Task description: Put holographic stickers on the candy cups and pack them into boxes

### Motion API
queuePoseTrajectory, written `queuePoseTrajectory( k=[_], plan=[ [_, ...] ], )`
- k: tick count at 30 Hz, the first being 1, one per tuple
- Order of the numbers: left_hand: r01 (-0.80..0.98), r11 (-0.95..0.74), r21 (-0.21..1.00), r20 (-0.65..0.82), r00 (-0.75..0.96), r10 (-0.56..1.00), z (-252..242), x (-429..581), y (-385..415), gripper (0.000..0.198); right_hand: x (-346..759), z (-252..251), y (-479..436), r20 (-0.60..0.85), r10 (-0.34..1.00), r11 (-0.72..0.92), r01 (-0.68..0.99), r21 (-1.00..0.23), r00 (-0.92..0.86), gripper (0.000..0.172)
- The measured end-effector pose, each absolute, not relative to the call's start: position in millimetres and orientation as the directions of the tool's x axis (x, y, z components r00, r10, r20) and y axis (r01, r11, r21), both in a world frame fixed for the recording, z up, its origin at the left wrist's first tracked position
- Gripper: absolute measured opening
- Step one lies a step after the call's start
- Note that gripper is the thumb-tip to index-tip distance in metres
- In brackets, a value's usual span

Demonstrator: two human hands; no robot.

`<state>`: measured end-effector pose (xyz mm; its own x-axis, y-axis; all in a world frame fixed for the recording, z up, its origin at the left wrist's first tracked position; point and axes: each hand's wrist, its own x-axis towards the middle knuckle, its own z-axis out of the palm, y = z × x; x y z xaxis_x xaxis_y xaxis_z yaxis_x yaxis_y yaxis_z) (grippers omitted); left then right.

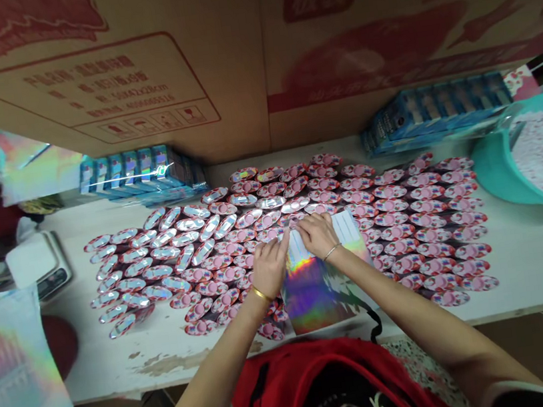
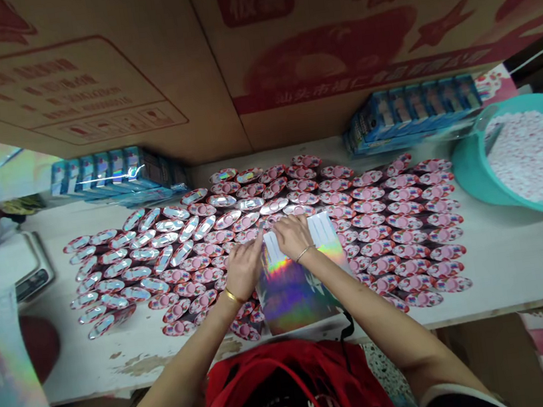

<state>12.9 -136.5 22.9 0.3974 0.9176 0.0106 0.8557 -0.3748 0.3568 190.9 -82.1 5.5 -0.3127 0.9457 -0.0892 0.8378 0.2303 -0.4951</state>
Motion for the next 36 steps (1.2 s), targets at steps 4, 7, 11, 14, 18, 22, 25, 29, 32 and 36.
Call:
queuePoseTrajectory(
  k=[4,7,11,14,18,22,25,29,32,36],
  plan=[
    [0.74,-0.17,0.651,0.028,0.2,0.979,42,14,-148,0.049,193,-5,-86,-0.091,0.939,0.237,0.813,-0.531,-0.333,0.027],
    [0.43,0.057,0.901,0.034,-0.201,0.979,59,15,-137,0.055,194,-4,-92,-0.036,0.96,0.197,0.758,-0.622,-0.279,0.029],
    [0.052,0.148,0.988,-0.107,-0.467,0.878,68,15,-110,0.06,184,13,-96,0.036,0.985,0.129,0.581,-0.803,-0.17,0.038],
    [-0.06,0.18,0.982,-0.186,-0.497,0.848,63,13,-100,0.06,166,24,-94,-0.04,0.993,0.006,0.399,-0.917,-0.108,0.037],
    [-0.097,0.224,0.97,-0.242,-0.5,0.831,48,9,-100,0.06,149,21,-84,-0.19,0.981,-0.174,0.228,-0.958,-0.05,0.035],
    [0.003,0.246,0.969,-0.212,-0.501,0.839,28,5,-99,0.061,151,15,-67,-0.132,0.989,-0.086,0.481,-0.872,-0.061,0.031],
    [0.202,0.25,0.947,-0.114,-0.515,0.849,14,4,-92,0.063,155,14,-51,-0.057,0.984,0.078,0.699,-0.711,-0.168,0.026],
    [0.418,0.286,0.862,-0.033,-0.517,0.855,-2,5,-86,0.069,155,6,-33,-0.033,0.942,0.262,0.795,-0.548,-0.334,0.028],
    [0.505,0.322,0.801,-0.022,-0.512,0.858,-10,5,-85,0.072,153,-2,-26,-0.045,0.91,0.345,0.811,-0.473,-0.413,0.028],
    [0.589,0.377,0.715,-0.04,-0.504,0.863,-14,7,-84,0.072,151,-7,-23,-0.075,0.875,0.408,0.81,-0.421,-0.479,0.027]
  ],
)
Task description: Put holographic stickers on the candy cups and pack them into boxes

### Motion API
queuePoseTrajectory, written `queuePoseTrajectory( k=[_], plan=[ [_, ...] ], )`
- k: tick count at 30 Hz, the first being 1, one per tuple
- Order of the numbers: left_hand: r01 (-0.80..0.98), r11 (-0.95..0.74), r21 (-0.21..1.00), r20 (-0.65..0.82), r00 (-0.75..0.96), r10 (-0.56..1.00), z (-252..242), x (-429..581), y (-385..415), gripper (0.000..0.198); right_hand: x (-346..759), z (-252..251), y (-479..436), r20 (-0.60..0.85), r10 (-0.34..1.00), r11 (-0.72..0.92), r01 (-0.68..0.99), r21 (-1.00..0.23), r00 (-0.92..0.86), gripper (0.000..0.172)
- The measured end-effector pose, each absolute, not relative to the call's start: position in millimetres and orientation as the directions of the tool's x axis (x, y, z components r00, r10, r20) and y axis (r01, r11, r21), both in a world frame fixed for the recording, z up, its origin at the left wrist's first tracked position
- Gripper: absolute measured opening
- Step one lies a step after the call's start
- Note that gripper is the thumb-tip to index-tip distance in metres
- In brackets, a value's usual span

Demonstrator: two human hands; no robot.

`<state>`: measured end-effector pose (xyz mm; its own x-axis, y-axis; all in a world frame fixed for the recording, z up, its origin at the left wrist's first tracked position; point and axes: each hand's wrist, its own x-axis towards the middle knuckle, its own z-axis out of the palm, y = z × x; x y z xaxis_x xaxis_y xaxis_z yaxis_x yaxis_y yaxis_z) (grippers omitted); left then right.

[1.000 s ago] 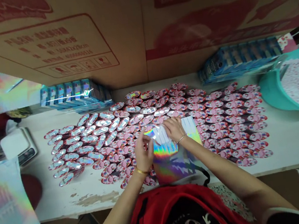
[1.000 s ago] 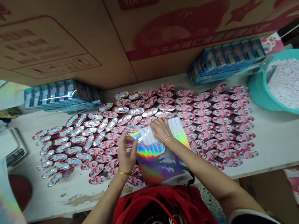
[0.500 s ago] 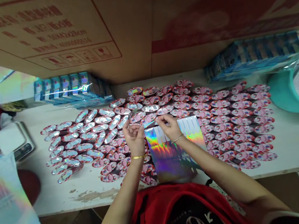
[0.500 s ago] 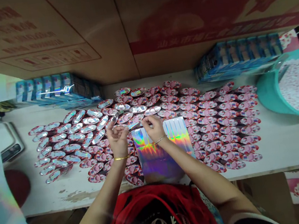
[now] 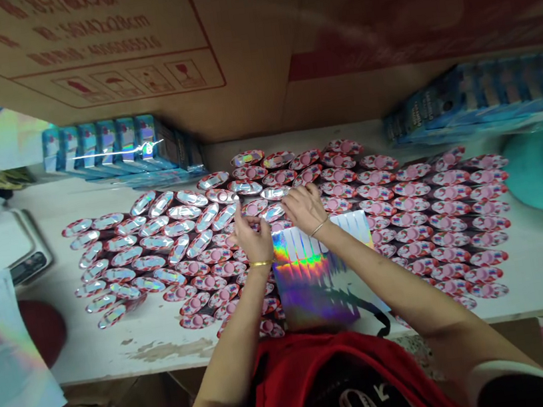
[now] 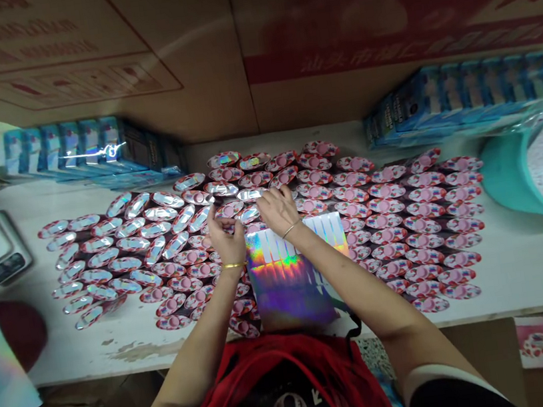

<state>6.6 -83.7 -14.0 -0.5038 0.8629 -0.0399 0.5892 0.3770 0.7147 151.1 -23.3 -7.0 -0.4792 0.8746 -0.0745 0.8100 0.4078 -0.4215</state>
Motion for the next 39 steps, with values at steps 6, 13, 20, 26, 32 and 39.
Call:
queuePoseTrajectory(
  k=[6,13,20,26,32,39],
  plan=[
    [0.679,0.392,0.621,-0.022,-0.484,0.875,-9,5,-81,0.068,151,-7,-22,-0.076,0.886,0.371,0.798,-0.475,-0.457,0.029],
    [0.389,0.187,0.902,0.045,-0.515,0.856,28,-9,-87,0.025,145,4,-39,0.006,0.999,0.027,0.548,-0.836,-0.041,0.037],
    [0.007,0.306,0.952,-0.262,-0.497,0.827,34,-3,-72,0.025,122,0,-43,-0.299,0.953,-0.298,0.036,-0.954,-0.041,0.038],
    [0.323,0.235,0.917,-0.046,-0.5,0.865,-1,6,-24,0.017,146,-4,-6,-0.057,0.995,-0.091,0.567,-0.818,0.077,0.025],
    [0.568,0.311,0.762,0.009,-0.489,0.872,-15,18,7,0.017,154,-17,25,0.009,0.998,0.054,0.843,-0.535,-0.058,0.023],
    [0.74,0.393,0.546,-0.03,-0.452,0.892,-21,27,7,0.011,150,-25,33,-0.056,0.983,0.14,0.911,-0.388,-0.175,0.026]
  ],
)
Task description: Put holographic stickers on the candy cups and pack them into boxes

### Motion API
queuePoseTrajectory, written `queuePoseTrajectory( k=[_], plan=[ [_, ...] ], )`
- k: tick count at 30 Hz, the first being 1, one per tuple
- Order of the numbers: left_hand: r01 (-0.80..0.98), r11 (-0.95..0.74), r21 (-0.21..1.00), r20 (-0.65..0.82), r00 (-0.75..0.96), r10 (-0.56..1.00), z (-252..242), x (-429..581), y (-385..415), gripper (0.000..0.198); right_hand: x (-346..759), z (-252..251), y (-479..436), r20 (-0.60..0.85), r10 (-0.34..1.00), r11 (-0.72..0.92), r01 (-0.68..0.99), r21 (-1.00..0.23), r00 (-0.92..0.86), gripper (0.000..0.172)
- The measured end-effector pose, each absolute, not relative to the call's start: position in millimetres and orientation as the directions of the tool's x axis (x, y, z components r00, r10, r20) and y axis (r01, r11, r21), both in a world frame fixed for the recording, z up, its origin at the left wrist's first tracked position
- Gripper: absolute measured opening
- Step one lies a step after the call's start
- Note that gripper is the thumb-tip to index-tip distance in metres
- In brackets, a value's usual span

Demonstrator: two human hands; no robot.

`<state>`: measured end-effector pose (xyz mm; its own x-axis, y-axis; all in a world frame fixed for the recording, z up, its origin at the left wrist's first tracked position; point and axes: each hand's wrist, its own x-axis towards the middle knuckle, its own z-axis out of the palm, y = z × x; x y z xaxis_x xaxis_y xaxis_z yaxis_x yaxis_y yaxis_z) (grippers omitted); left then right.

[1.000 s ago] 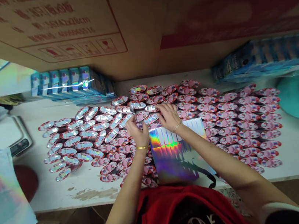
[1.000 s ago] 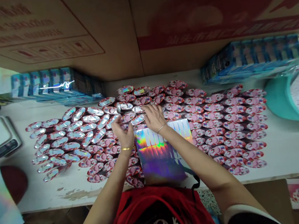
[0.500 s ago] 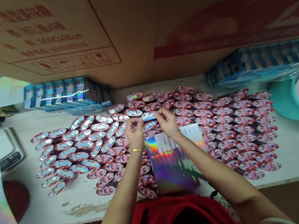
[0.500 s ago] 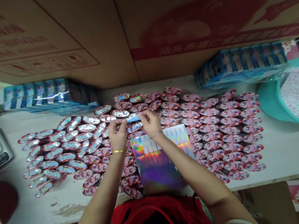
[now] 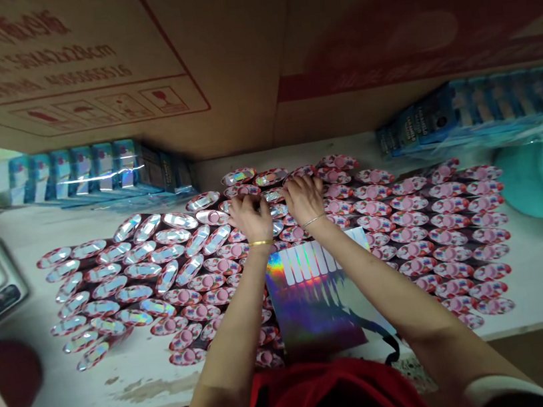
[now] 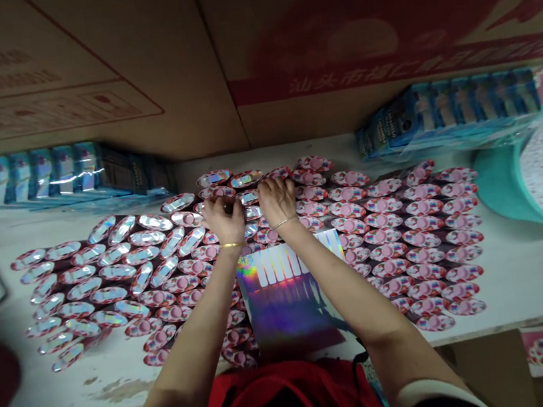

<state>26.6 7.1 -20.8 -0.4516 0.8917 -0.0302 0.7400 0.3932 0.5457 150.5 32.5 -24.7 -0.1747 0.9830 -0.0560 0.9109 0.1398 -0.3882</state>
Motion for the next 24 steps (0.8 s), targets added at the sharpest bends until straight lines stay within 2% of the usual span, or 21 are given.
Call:
queuePoseTrajectory(
  k=[2,4,7,11,12,14,16,21,24],
  plan=[
    [0.757,0.404,0.514,-0.036,-0.451,0.892,-21,29,9,0.012,149,-24,33,-0.065,0.982,0.14,0.913,-0.382,-0.178,0.027],
    [0.762,0.413,0.499,-0.022,-0.465,0.885,-18,27,12,0.022,149,-23,34,-0.056,0.986,0.121,0.912,-0.393,-0.155,0.034],
    [0.772,0.328,0.545,0.027,-0.407,0.913,-9,13,9,0.029,154,-15,29,-0.023,0.993,0.092,0.892,-0.442,-0.113,0.047],
    [0.781,-0.032,0.624,-0.008,0.047,0.999,10,-21,-29,0.023,167,1,-1,0.024,0.991,0.123,0.815,-0.566,-0.132,0.038],
    [0.789,-0.095,0.607,-0.042,0.152,0.987,14,-29,-43,0.025,168,5,-13,0.021,0.989,0.132,0.793,-0.595,-0.149,0.036],
    [0.827,-0.158,0.539,-0.112,0.256,0.96,19,-37,-72,0.027,168,10,-39,-0.003,0.98,0.153,0.757,-0.636,-0.2,0.032],
    [0.85,-0.166,0.501,-0.154,0.276,0.949,21,-39,-96,0.023,164,10,-62,-0.032,0.961,0.188,0.735,-0.651,-0.275,0.031],
    [0.812,-0.104,0.574,-0.156,0.234,0.96,22,-32,-111,0.018,158,8,-86,-0.092,0.887,0.291,0.701,-0.651,-0.453,0.029],
    [0.847,-0.186,0.499,-0.082,0.26,0.962,27,-30,-106,0.023,158,13,-82,-0.142,0.87,0.29,0.722,-0.628,-0.473,0.032]
  ],
)
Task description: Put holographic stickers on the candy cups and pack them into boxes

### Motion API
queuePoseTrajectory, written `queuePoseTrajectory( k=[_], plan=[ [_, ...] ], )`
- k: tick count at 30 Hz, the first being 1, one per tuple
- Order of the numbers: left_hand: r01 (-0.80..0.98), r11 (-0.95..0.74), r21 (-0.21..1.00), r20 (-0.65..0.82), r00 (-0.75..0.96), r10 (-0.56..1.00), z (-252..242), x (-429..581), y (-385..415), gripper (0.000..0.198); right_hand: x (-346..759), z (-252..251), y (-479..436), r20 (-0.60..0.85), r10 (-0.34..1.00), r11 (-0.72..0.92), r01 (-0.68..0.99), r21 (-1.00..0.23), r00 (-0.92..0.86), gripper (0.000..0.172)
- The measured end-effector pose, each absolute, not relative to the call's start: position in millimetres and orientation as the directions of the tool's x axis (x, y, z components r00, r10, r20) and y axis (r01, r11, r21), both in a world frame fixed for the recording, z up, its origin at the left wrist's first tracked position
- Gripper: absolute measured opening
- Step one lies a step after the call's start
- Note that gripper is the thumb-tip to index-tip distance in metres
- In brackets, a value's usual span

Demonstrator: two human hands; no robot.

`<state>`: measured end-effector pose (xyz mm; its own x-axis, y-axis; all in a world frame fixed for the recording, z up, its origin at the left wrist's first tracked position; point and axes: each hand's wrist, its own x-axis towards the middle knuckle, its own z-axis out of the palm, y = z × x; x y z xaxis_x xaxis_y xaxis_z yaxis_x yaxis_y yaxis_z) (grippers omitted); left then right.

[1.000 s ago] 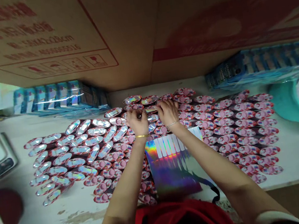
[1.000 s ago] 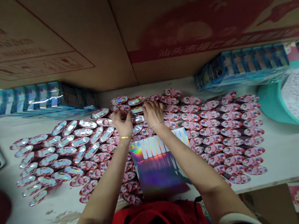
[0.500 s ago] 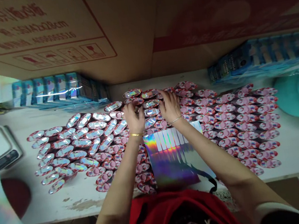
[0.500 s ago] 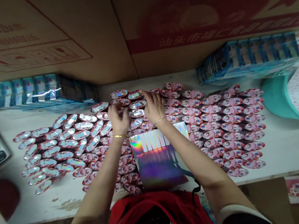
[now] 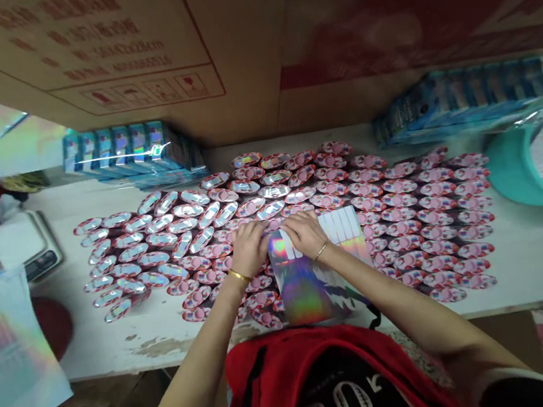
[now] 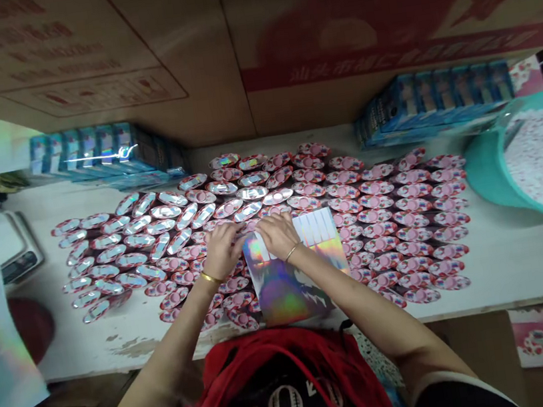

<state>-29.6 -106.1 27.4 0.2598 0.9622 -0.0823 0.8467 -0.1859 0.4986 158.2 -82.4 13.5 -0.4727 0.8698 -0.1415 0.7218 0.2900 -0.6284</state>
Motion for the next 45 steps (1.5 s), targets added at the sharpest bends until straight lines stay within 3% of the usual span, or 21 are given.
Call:
queuePoseTrajectory(
  k=[5,9,12,15,18,20,22,25,27,30,33,36,40,43,45],
  plan=[
    [0.866,-0.355,0.352,0.036,0.366,0.93,30,-25,-104,0.022,153,24,-75,-0.162,0.888,0.27,0.773,-0.574,-0.43,0.033],
    [0.861,-0.362,0.358,0.082,0.358,0.93,28,-19,-118,0.02,151,22,-71,-0.189,0.886,0.262,0.794,-0.549,-0.423,0.029],
    [0.83,-0.37,0.418,0.075,0.374,0.924,34,-17,-141,0.016,153,16,-68,-0.189,0.896,0.257,0.814,-0.52,-0.403,0.025],
    [0.735,-0.359,0.575,0.104,0.369,0.923,45,-20,-164,0.009,158,10,-65,-0.166,0.909,0.264,0.836,-0.481,-0.383,0.025],
    [0.678,-0.255,0.689,0.178,0.182,0.967,52,-24,-163,0.017,161,9,-66,-0.137,0.911,0.28,0.829,-0.485,-0.388,0.027],
    [0.733,-0.195,0.652,0.166,0.113,0.98,48,-25,-149,0.034,160,11,-69,-0.122,0.904,0.302,0.813,-0.498,-0.411,0.027],
    [0.823,-0.195,0.534,0.098,0.169,0.981,41,-23,-132,0.048,159,14,-73,-0.111,0.895,0.322,0.797,-0.511,-0.432,0.028],
    [0.894,-0.271,0.357,0.033,0.278,0.96,27,-18,-115,0.05,156,18,-76,-0.095,0.901,0.313,0.786,-0.534,-0.423,0.031],
    [0.896,-0.318,0.31,0.062,0.315,0.947,19,-16,-114,0.048,156,17,-76,-0.093,0.911,0.291,0.784,-0.547,-0.403,0.031],
    [0.859,-0.366,0.357,0.105,0.353,0.93,13,-16,-124,0.048,157,13,-75,-0.097,0.92,0.264,0.783,-0.564,-0.38,0.03],
    [0.802,-0.353,0.483,0.069,0.367,0.928,18,-18,-141,0.051,160,5,-73,-0.093,0.926,0.254,0.786,-0.564,-0.366,0.029],
    [0.721,-0.179,0.669,0.052,0.195,0.98,34,-19,-154,0.055,164,-3,-74,-0.082,0.927,0.26,0.782,-0.567,-0.367,0.031],
    [0.37,0.105,0.923,0.026,-0.334,0.942,60,-20,-148,0.066,164,1,-81,0.016,0.943,0.245,0.662,-0.708,-0.332,0.035],
    [0.126,0.183,0.975,-0.091,-0.523,0.848,67,-22,-130,0.07,151,15,-86,0.059,0.963,0.177,0.45,-0.876,-0.263,0.046],
    [0.042,0.199,0.979,-0.142,-0.562,0.815,65,-24,-120,0.071,137,23,-87,-0.01,0.974,0.063,0.311,-0.948,-0.226,0.044]
  ],
)
